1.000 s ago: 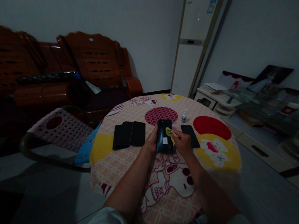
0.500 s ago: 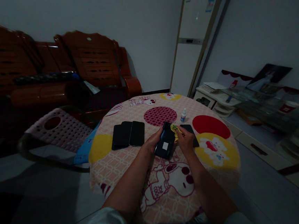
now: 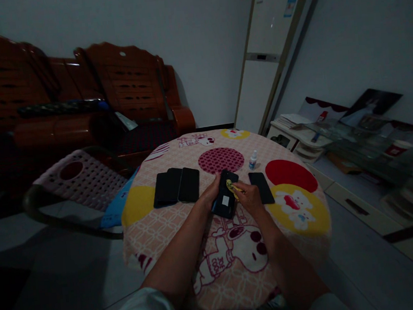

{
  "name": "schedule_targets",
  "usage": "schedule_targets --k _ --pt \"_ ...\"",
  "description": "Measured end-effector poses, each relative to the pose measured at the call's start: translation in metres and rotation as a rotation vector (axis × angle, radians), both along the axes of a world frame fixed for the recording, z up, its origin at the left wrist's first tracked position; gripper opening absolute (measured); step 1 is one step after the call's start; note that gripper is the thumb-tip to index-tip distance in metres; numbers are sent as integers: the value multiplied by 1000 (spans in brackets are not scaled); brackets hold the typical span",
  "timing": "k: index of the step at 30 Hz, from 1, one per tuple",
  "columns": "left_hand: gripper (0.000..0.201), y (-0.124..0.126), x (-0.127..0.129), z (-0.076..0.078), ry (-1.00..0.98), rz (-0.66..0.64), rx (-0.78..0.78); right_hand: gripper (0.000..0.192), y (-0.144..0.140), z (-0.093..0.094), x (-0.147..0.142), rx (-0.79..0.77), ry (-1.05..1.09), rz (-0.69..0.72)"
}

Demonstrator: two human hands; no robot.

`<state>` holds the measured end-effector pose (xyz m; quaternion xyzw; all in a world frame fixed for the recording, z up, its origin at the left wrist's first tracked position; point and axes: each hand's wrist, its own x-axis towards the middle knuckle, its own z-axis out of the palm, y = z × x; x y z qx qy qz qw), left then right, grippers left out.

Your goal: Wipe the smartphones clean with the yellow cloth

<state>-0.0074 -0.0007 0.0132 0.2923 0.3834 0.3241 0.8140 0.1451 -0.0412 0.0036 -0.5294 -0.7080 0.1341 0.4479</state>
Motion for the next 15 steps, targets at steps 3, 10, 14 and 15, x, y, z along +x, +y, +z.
schedule_targets --k 3,10,14,15 --pt "66 -2 1 2 11 -24 37 27 1 -1 0 20 -16 -56" --pt "75 -12 5 3 -65 -291 100 32 2 2 8 99 27 -298" --pt "76 -12 7 3 -55 -304 128 32 3 0 6 110 38 -271" --pt "76 -12 7 3 -59 -312 135 32 3 0 5 116 43 -256"
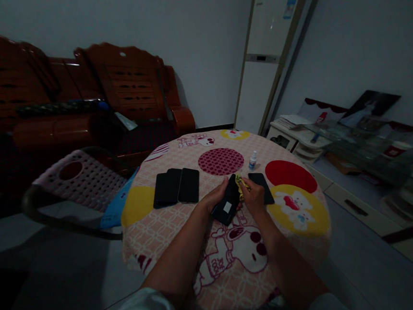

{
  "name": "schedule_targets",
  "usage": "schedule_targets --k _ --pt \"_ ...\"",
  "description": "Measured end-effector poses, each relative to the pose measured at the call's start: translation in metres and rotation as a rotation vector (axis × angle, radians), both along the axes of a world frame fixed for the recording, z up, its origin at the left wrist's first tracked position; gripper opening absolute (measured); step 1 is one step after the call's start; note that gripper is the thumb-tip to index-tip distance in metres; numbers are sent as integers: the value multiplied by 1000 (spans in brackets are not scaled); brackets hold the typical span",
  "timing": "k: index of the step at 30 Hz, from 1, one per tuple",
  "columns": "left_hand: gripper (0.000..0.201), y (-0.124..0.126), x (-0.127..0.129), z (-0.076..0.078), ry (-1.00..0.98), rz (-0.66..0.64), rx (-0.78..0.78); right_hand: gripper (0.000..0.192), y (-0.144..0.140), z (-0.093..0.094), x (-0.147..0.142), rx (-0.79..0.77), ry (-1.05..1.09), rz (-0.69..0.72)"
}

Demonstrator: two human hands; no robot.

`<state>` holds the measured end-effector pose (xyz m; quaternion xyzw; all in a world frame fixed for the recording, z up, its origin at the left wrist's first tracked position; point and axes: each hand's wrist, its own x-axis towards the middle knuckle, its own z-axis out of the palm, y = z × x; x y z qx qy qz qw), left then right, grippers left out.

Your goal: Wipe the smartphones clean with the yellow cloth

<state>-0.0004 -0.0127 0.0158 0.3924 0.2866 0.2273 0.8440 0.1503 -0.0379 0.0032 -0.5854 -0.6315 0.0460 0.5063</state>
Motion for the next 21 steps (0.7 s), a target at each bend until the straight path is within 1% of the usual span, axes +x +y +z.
schedule_targets --k 2,4,9,12,14,18,21 --pt "76 0 0 0 -11 -14 9 32 0 -1 -1 12 3 9" --pt "76 -1 -1 2 -15 -10 2 32 0 0 0 9 2 -18" --pt "73 -1 -4 9 -27 55 -50 33 0 1 4 -17 -25 -94" --pt "71 -1 -4 12 -31 102 -50 32 0 0 3 -24 -37 -98" --pt "72 -2 -3 12 -25 109 -42 30 0 -1 0 -17 -16 -57" --pt "72 -4 3 8 19 121 -8 29 -2 -2 -7 4 16 93" --pt "72 -5 5 5 61 139 50 27 -3 -2 -9 19 -1 125"
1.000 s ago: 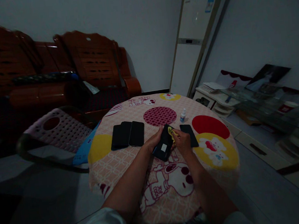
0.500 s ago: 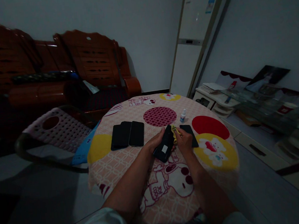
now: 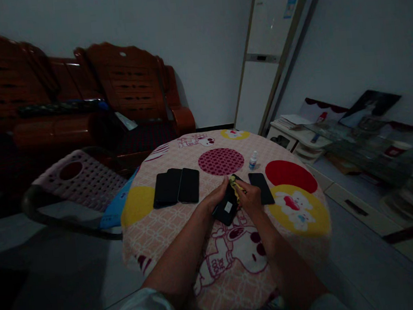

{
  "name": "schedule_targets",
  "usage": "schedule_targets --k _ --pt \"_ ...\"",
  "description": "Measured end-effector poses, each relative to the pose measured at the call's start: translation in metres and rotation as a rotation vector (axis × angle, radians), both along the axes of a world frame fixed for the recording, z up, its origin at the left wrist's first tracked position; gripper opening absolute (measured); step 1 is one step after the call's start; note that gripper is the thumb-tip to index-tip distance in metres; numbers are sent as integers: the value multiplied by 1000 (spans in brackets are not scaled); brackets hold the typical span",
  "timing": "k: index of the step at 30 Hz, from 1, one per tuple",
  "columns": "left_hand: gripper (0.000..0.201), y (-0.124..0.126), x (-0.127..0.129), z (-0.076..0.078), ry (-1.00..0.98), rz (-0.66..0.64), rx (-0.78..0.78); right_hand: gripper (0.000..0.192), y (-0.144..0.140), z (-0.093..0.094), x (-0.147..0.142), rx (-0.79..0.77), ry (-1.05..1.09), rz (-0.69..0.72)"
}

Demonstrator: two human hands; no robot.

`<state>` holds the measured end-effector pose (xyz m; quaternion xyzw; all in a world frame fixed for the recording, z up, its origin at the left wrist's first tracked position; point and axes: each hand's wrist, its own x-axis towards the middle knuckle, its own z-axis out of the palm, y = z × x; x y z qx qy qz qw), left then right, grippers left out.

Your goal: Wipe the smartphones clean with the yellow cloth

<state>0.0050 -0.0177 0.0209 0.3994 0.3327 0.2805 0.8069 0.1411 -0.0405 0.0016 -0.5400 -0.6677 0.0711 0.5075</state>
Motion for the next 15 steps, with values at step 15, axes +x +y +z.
schedule_targets --k 15 --pt "83 -4 1 0 104 -183 97 27 -1 3 2 68 -3 6"
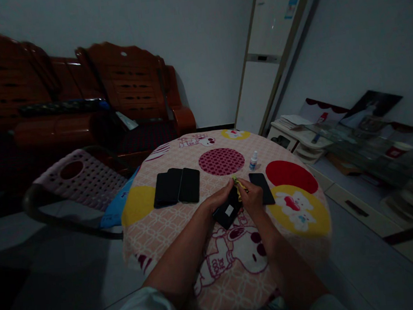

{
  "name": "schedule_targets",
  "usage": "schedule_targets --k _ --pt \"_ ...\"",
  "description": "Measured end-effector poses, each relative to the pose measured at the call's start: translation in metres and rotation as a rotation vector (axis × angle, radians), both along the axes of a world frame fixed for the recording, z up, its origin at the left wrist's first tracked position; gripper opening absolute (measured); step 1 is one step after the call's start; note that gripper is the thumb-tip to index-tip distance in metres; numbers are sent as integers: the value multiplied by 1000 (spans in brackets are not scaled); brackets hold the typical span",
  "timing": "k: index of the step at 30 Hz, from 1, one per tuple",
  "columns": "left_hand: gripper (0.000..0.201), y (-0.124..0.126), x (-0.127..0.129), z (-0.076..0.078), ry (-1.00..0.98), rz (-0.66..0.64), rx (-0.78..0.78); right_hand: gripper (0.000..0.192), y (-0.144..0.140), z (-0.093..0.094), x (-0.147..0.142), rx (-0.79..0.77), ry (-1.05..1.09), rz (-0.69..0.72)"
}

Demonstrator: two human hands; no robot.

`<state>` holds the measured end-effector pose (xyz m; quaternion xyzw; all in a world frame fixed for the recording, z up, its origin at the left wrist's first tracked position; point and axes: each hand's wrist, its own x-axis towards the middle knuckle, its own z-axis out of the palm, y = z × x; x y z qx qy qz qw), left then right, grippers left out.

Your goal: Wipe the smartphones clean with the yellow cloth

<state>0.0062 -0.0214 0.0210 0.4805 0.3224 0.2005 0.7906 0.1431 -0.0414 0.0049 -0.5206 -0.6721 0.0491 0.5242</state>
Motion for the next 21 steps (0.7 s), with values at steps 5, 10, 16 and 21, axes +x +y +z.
schedule_targets --k 5,10,16,21 --pt "82 0 -1 0 -76 -11 -51 27 -1 5 4 -36 -33 -129" --pt "84 2 -6 1 -149 -13 -127 26 0 4 9 -81 -76 -190" --pt "83 3 -5 -1 -53 7 -37 27 -2 4 6 -62 -35 -139" --pt "84 1 -3 -2 -43 -28 -28 27 -1 4 5 -23 -3 -93"
